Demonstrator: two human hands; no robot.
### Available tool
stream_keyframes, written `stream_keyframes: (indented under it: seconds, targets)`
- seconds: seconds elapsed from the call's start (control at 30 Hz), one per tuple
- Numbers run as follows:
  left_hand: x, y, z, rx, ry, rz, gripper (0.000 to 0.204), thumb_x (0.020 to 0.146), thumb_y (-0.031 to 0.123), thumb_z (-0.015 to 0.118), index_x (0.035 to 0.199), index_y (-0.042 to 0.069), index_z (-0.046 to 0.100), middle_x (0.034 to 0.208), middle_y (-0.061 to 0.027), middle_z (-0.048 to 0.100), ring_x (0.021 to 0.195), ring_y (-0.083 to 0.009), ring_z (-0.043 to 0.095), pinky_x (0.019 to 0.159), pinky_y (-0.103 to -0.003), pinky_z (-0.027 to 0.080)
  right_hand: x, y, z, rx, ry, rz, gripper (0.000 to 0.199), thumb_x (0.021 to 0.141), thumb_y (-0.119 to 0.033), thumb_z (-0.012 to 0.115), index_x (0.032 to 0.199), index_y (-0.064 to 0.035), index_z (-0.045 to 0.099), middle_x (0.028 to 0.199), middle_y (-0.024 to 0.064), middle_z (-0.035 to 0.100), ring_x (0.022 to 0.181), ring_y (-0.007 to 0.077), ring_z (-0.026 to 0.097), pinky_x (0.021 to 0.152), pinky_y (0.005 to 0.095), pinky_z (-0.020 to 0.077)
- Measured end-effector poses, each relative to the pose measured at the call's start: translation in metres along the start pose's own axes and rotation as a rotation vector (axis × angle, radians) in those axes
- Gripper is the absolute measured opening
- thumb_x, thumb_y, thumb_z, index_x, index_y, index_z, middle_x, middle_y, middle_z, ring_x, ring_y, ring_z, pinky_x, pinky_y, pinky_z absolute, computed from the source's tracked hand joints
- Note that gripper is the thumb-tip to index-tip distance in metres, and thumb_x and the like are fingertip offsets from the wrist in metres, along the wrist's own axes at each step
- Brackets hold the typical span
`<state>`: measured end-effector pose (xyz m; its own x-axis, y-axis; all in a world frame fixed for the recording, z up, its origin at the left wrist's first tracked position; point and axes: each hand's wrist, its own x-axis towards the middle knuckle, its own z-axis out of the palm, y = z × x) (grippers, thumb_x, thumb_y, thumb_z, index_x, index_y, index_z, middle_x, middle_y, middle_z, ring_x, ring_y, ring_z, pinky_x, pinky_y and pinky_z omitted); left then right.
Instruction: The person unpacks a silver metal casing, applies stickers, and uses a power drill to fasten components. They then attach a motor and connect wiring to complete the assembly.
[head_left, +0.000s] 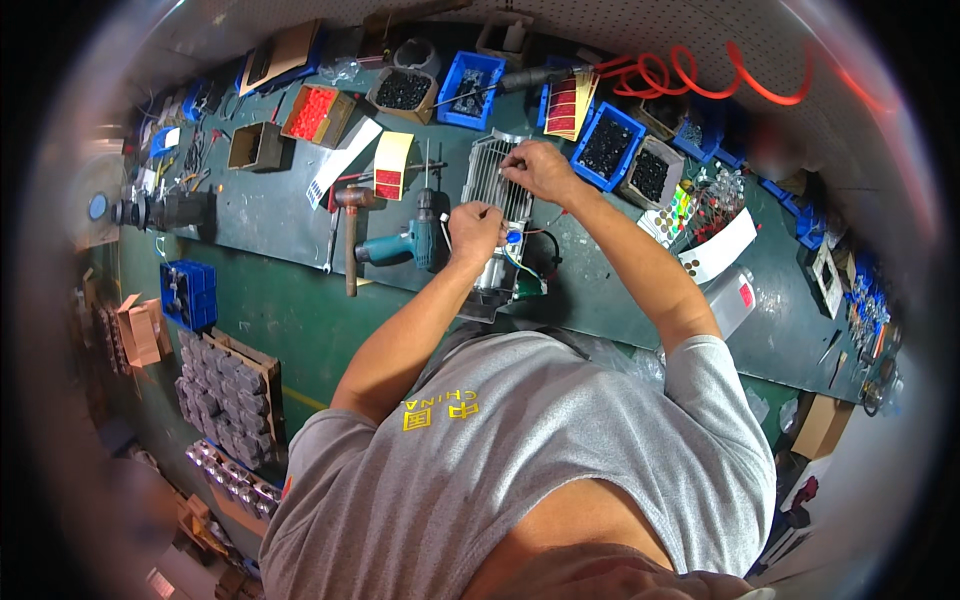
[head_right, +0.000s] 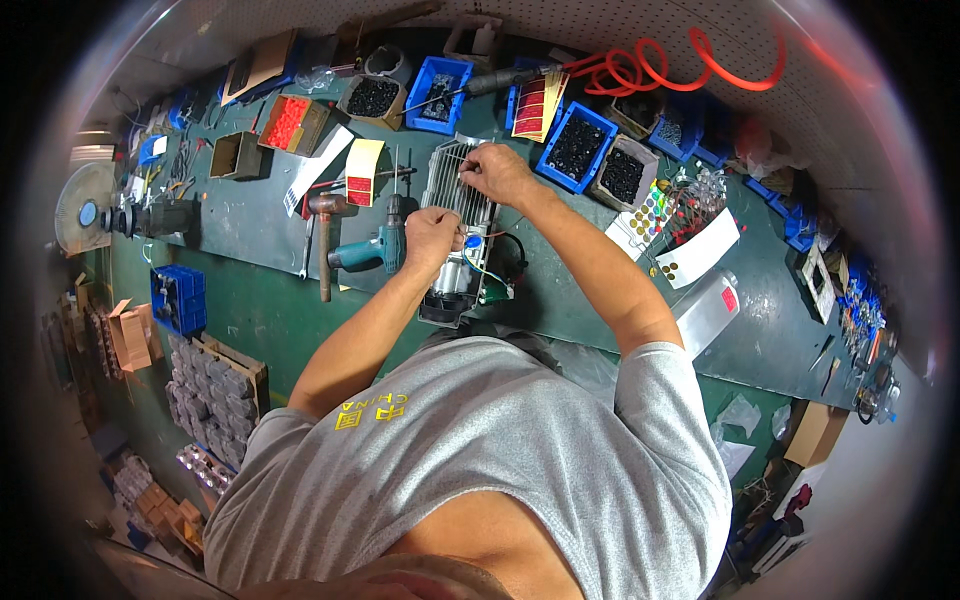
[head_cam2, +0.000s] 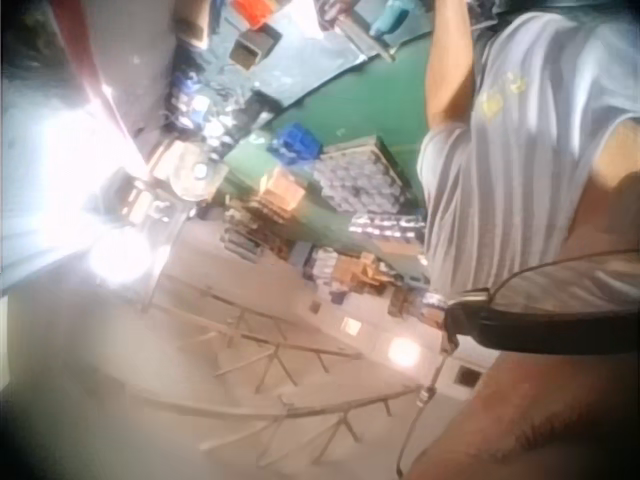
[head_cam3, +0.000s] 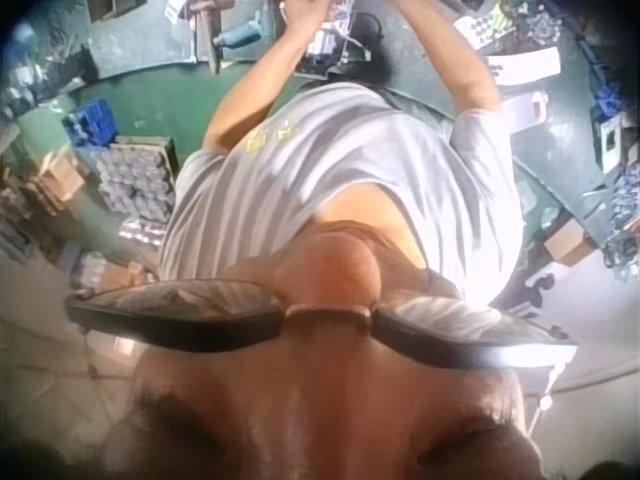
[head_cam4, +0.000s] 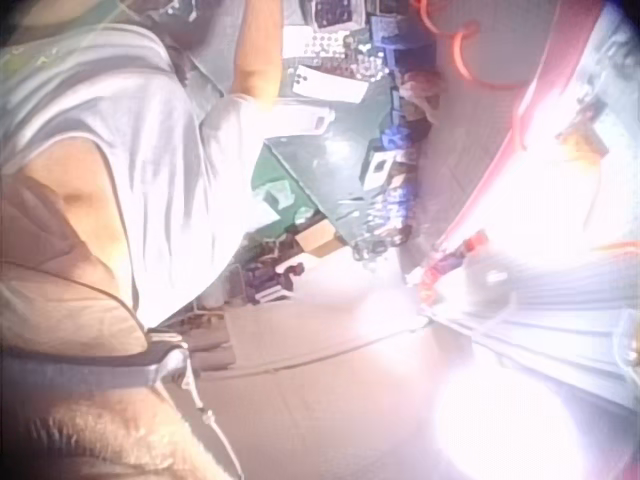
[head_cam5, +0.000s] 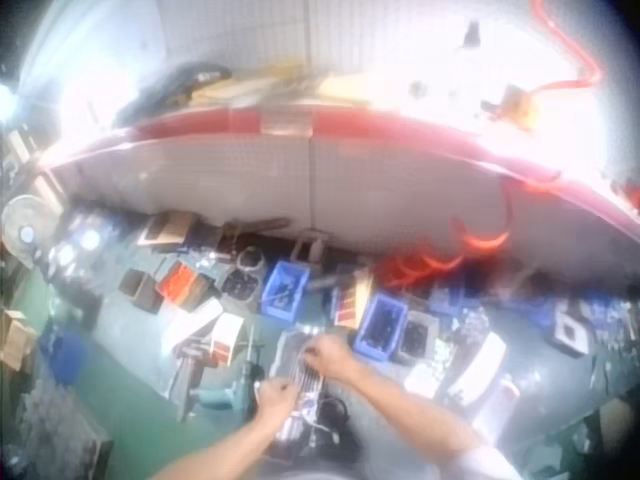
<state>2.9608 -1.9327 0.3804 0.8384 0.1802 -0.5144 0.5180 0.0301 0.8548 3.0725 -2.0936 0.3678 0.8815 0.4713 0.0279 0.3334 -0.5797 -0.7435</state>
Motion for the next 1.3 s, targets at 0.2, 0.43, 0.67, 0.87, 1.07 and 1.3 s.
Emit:
stream_keyframes:
  seconds: [0.2,0.43,0.67,0.87,1.07,1.3]
  targets:
    - [0.0,0.001,-0.006,0.217,-0.066,0.155,0.013,0.09,0.005,0.063,0.086,-0.005,0.069,0.067,-0.0084,0.068,0.054,-0.0127,0.064,0.05,-0.028,0.051,-0.001,-0.005,-0.003,-0.035,0.038,-0.099,0.015,0.081,-0.011,0.074,0.093,-0.0005,0.074,0.087,0.017,0.069,0.078,0.0306,0.069,0.072,0.0403,0.0557]
    - [0.006,-0.008,-0.008,0.265,-0.128,0.168,0.012,0.092,0.005,0.062,0.092,-0.006,0.065,0.071,-0.0074,0.068,0.056,-0.0107,0.062,0.048,-0.026,0.05,0.001,-0.002,-0.006,-0.06,-0.048,-0.088,0.015,0.083,-0.011,0.072,0.094,-0.0018,0.073,0.092,0.0171,0.069,0.085,0.0334,0.068,0.077,0.0418,0.0554]
    - [0.012,-0.012,-0.013,0.447,-0.089,0.31,0.019,0.087,0.009,0.068,0.102,-0.001,0.064,0.073,-0.0154,0.068,0.065,-0.0251,0.067,0.061,-0.038,0.052,-0.002,-0.01,-0.009,-0.127,-0.065,-0.067,0.014,0.087,-0.014,0.07,0.097,-0.0044,0.072,0.098,0.0153,0.067,0.094,0.0355,0.066,0.083,0.0449,0.0535]
    - [0.003,0.025,-0.021,0.663,-0.242,0.356,0.051,0.086,0.01,0.067,0.135,0.002,0.054,0.077,-0.0226,0.067,0.075,-0.0384,0.067,0.072,-0.046,0.052,0.001,-0.008,-0.01,-0.155,-0.115,-0.05,0.015,0.089,-0.017,0.069,0.1,-0.0071,0.072,0.103,0.0129,0.066,0.103,0.0341,0.065,0.088,0.0462,0.0534]
    - [0.013,0.034,-0.019,0.872,-0.34,0.405,0.067,0.085,0.011,0.064,0.148,0.002,0.044,0.083,-0.0261,0.066,0.079,-0.041,0.066,0.076,-0.048,0.052,0.004,-0.005,-0.007,-0.146,-0.095,-0.055,0.016,0.085,-0.013,0.07,0.099,-0.0052,0.073,0.098,0.0163,0.066,0.095,0.0358,0.065,0.084,0.0433,0.053]
    - [0.011,0.041,-0.016,0.931,-0.35,0.317,0.066,0.084,0.013,0.062,0.148,0.004,0.045,0.103,-0.034,0.067,0.101,-0.0487,0.065,0.091,-0.055,0.051,0.016,-0.001,-0.03,0.449,-0.094,0.344,0.03,0.093,-0.023,0.057,0.107,-0.0012,0.072,0.091,0.0046,0.069,0.085,0.0128,0.066,0.074,0.0306,0.052]
